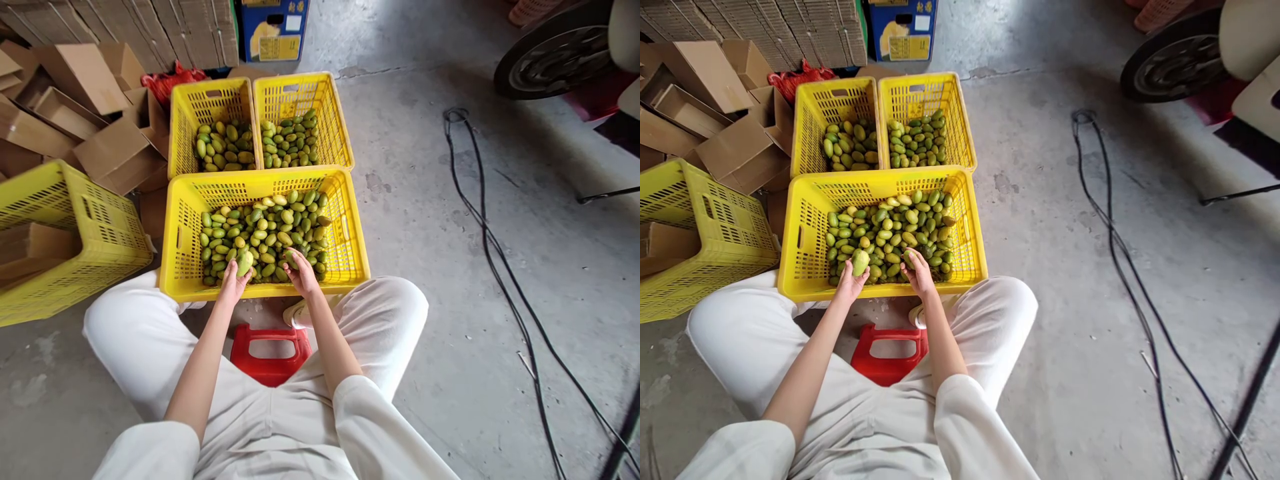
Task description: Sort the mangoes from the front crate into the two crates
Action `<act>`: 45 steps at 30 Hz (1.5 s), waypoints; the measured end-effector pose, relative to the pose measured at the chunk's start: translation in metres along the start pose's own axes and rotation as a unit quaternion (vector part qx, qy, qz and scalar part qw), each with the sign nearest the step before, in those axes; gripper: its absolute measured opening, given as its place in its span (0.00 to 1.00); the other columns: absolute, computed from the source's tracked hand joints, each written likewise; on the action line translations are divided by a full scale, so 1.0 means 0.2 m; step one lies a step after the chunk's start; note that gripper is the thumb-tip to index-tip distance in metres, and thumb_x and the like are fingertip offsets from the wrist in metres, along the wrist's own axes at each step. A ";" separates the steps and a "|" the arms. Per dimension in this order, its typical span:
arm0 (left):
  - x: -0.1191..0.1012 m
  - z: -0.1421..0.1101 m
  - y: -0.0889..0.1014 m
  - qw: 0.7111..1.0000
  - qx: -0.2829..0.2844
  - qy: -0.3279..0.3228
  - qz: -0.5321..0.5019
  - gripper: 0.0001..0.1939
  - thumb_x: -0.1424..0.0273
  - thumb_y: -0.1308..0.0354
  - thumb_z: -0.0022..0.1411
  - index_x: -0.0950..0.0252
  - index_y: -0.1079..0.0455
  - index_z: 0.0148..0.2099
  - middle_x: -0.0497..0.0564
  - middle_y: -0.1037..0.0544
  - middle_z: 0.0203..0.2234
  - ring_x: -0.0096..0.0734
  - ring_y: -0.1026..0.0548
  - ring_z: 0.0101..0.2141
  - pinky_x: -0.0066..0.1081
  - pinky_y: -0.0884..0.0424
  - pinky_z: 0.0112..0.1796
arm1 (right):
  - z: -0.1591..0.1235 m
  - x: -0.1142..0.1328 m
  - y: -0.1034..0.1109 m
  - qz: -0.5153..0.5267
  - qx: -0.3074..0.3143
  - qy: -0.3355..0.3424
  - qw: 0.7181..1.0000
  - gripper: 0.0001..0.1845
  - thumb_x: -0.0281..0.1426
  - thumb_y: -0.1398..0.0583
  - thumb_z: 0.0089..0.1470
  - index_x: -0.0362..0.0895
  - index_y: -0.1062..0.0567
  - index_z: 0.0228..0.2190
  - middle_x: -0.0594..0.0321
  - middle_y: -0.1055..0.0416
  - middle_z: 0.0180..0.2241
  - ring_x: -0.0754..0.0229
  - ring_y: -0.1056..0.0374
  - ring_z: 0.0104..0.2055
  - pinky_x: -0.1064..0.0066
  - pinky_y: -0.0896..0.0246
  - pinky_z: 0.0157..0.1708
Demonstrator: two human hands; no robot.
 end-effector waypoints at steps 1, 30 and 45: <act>0.00 0.00 0.00 1.000 -0.003 -0.005 -0.009 0.21 0.54 0.21 0.59 0.60 0.25 0.41 0.49 0.17 0.35 0.27 0.21 0.32 0.24 0.30 0.28 | 0.00 0.00 0.00 -0.003 0.002 0.005 1.000 0.22 0.40 0.24 0.44 0.48 0.19 0.41 0.66 0.23 0.36 0.64 0.27 0.33 0.75 0.32 0.29; -0.06 -0.08 -0.09 0.995 -0.002 0.090 -0.043 0.11 0.64 0.36 0.74 0.65 0.20 0.51 0.51 0.20 0.36 0.26 0.27 0.28 0.25 0.33 0.26 | 0.05 -0.03 0.05 0.115 0.008 -0.009 0.993 0.21 0.33 0.25 0.47 0.49 0.32 0.32 0.72 0.26 0.33 0.71 0.44 0.20 0.77 0.48 0.18; -0.09 -0.11 -0.10 0.994 -0.007 0.088 -0.061 0.07 0.71 0.43 0.67 0.66 0.24 0.42 0.55 0.19 0.33 0.30 0.24 0.29 0.24 0.35 0.21 | 0.04 -0.03 0.04 0.066 0.037 0.006 0.997 0.19 0.32 0.29 0.50 0.53 0.25 0.43 0.66 0.20 0.46 0.70 0.37 0.27 0.81 0.42 0.21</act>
Point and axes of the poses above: each hand's wrist, its own z-axis towards the middle knuckle, its own y-axis out of the back of the hand, x = y × z, the point moved 2 cm from there along z, towards the middle knuckle
